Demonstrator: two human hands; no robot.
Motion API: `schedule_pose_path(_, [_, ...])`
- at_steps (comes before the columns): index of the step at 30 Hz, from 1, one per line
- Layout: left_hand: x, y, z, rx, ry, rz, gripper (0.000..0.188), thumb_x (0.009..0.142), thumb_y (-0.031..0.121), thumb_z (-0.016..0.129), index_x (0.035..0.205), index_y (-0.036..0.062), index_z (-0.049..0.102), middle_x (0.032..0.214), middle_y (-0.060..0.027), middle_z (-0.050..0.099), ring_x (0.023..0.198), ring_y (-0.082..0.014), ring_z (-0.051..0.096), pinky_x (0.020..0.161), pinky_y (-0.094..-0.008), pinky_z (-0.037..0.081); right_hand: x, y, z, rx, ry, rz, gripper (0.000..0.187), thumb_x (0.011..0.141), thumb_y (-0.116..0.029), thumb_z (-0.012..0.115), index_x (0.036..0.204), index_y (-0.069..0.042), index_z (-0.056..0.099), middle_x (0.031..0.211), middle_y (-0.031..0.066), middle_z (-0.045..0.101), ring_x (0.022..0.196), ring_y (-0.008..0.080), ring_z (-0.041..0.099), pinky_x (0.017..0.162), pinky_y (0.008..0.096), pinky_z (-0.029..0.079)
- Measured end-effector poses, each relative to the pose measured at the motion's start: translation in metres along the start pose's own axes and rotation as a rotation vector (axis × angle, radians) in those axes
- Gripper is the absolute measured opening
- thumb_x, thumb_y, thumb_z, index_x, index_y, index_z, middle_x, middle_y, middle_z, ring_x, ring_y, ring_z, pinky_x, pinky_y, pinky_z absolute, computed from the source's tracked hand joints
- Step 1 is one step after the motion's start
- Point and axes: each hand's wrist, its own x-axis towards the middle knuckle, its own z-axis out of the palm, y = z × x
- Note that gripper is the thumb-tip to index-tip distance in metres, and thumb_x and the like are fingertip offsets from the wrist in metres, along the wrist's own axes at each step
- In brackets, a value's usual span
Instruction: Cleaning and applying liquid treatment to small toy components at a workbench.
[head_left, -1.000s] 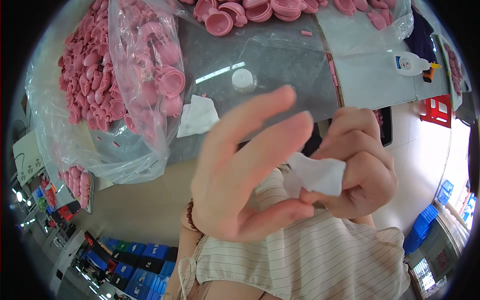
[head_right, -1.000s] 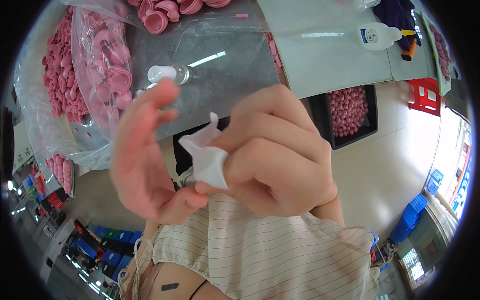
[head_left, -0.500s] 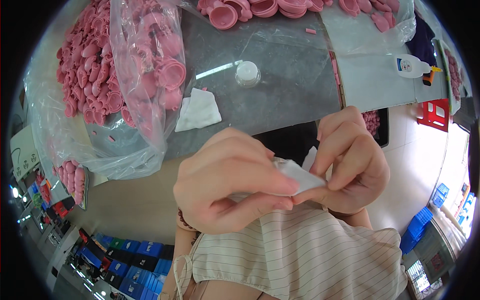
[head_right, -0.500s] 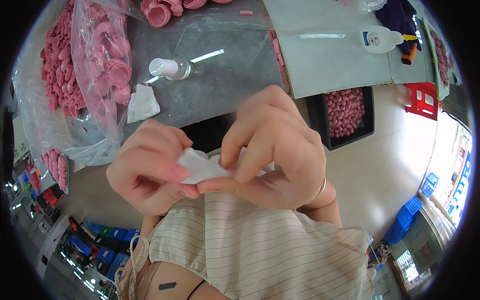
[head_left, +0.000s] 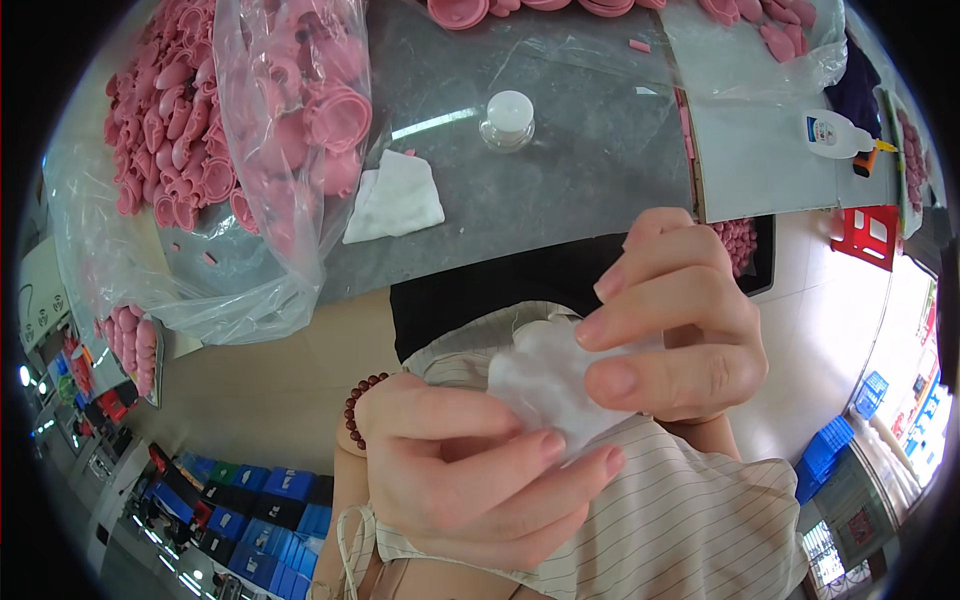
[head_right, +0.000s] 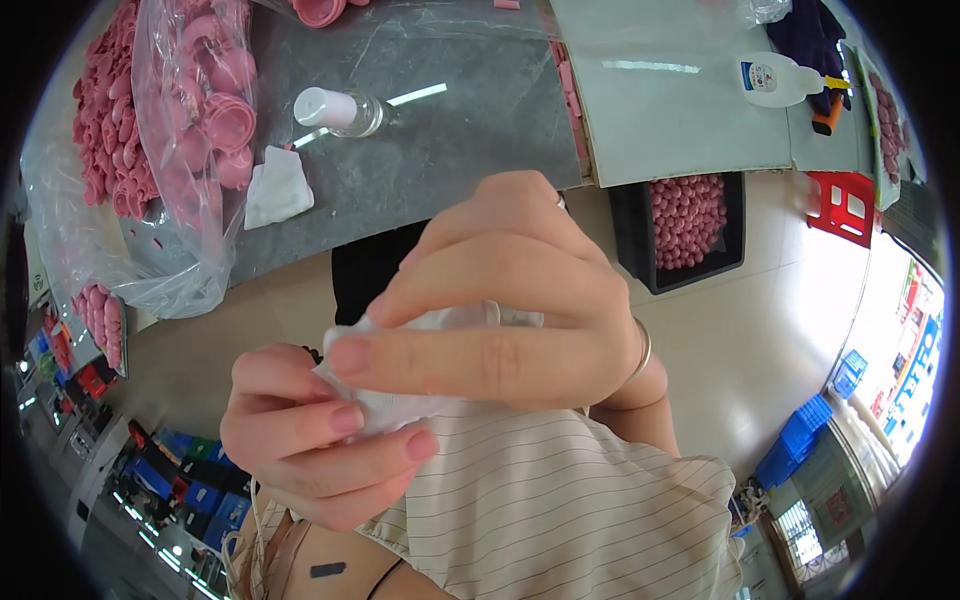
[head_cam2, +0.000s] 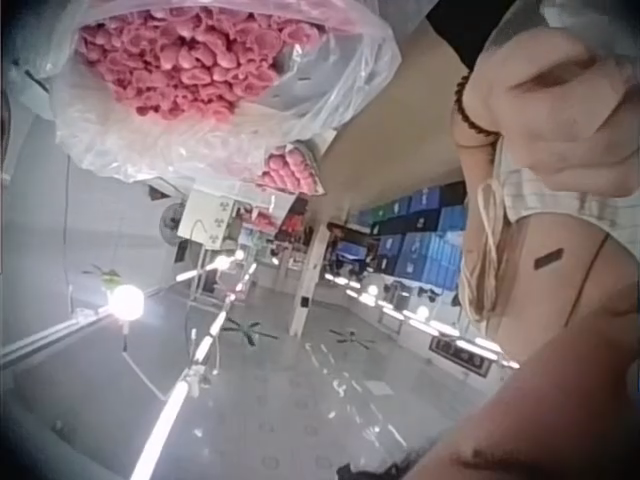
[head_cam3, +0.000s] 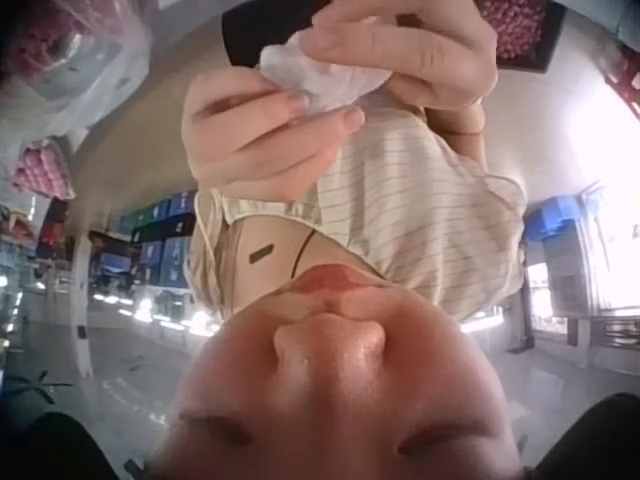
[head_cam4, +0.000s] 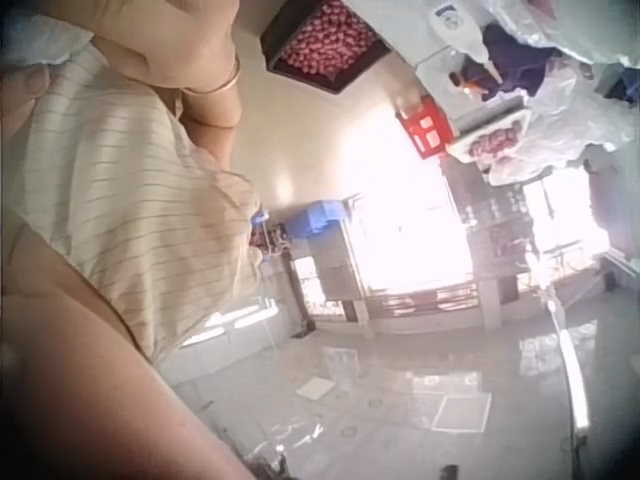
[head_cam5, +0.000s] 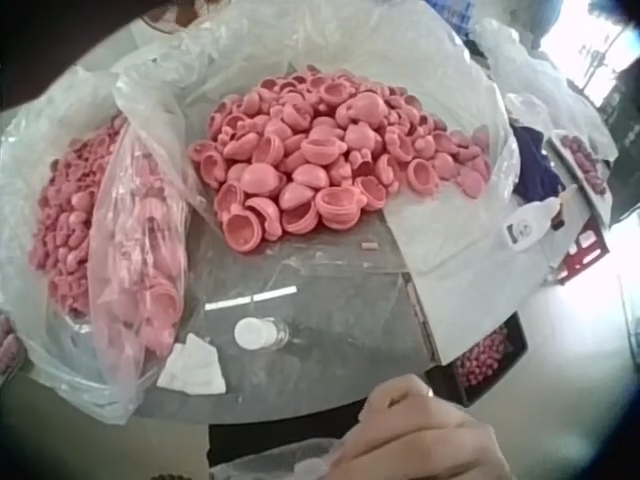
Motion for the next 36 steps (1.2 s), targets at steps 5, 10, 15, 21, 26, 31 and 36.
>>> schedule_pose_path(5, [-0.002, -0.006, -0.016, -0.061, -0.146, 0.014, 0.015, 0.058, 0.008, 0.054, 0.066, 0.0203, 0.052, 0.077, 0.0140, 0.058, 0.071, -0.0087, 0.041, 0.052, -0.0199, 0.031, -0.007, 0.003, -0.003, -0.061, 0.060, -0.048, 0.010, 0.066, -0.016, 0.065, 0.072, -0.011, 0.058, 0.071, 0.0008, 0.055, 0.061, 0.0157, 0.047, 0.056, 0.0305, 0.037])
schedule_pose_path(10, [-0.006, -0.010, -0.027, -0.202, -0.183, -0.020, 0.013, 0.059, 0.008, 0.053, 0.067, 0.0178, 0.053, 0.077, 0.0083, 0.051, 0.073, -0.0102, 0.043, 0.051, -0.0197, 0.032, -0.007, 0.002, 0.000, -0.101, 0.117, -0.044, 0.016, 0.052, -0.012, 0.066, 0.064, -0.007, 0.056, 0.064, 0.0011, 0.051, 0.057, 0.0160, 0.045, 0.050, 0.0278, 0.035])
schedule_pose_path(15, [-0.007, -0.007, -0.029, -0.230, -0.151, -0.043, 0.014, 0.058, 0.007, 0.053, 0.067, 0.0182, 0.052, 0.075, 0.0078, 0.049, 0.073, -0.0104, 0.043, 0.051, -0.0200, 0.033, -0.010, 0.001, 0.001, -0.065, 0.185, -0.044, 0.021, 0.041, -0.008, 0.065, 0.058, -0.005, 0.053, 0.062, 0.0036, 0.050, 0.055, 0.0190, 0.044, 0.045, 0.0269, 0.035])
schedule_pose_path(21, [-0.006, -0.010, -0.024, -0.271, 0.034, -0.105, 0.012, 0.055, 0.001, 0.055, 0.061, 0.0116, 0.054, 0.074, 0.0038, 0.054, 0.069, -0.0115, 0.051, 0.050, -0.0200, 0.037, -0.009, 0.010, -0.012, 0.041, 0.047, -0.053, 0.026, 0.046, -0.009, 0.071, 0.064, -0.004, 0.052, 0.068, 0.0056, 0.053, 0.057, 0.0192, 0.045, 0.049, 0.0266, 0.037])
schedule_pose_path(26, [-0.010, -0.019, -0.021, -0.288, 0.117, -0.130, 0.017, 0.051, -0.001, 0.057, 0.062, 0.0115, 0.054, 0.076, 0.0018, 0.054, 0.067, -0.0138, 0.050, 0.047, -0.0218, 0.037, -0.006, -0.004, 0.007, 0.765, 0.118, 0.525, 0.070, 0.060, 0.000, 0.069, 0.120, 0.011, 0.033, 0.063, 0.0027, 0.049, 0.057, 0.0113, 0.044, 0.048, 0.0206, 0.035])
schedule_pose_path(31, [-0.006, -0.035, -0.021, -0.483, -0.053, -0.153, 0.021, 0.054, -0.002, 0.060, 0.070, 0.0106, 0.055, 0.080, -0.0022, 0.053, 0.069, -0.0143, 0.049, 0.048, -0.0239, 0.038, -0.017, 0.003, -0.001, 1.348, -0.036, 0.557, 0.085, 0.066, -0.001, 0.067, 0.128, 0.010, 0.010, 0.065, 0.0021, 0.048, 0.057, 0.0088, 0.043, 0.048, 0.0185, 0.035])
schedule_pose_path(36, [0.004, -0.056, -0.027, -0.346, 0.065, -0.305, 0.027, 0.065, 0.012, 0.065, 0.089, 0.0102, 0.052, 0.088, -0.0044, 0.051, 0.074, -0.0154, 0.048, 0.058, -0.0265, 0.038, -0.014, 0.004, 0.010, 1.848, -0.116, 0.554, 0.085, 0.071, -0.001, 0.064, 0.130, 0.006, 0.004, 0.067, 0.0009, 0.047, 0.063, 0.0088, 0.042, 0.053, 0.0201, 0.037])
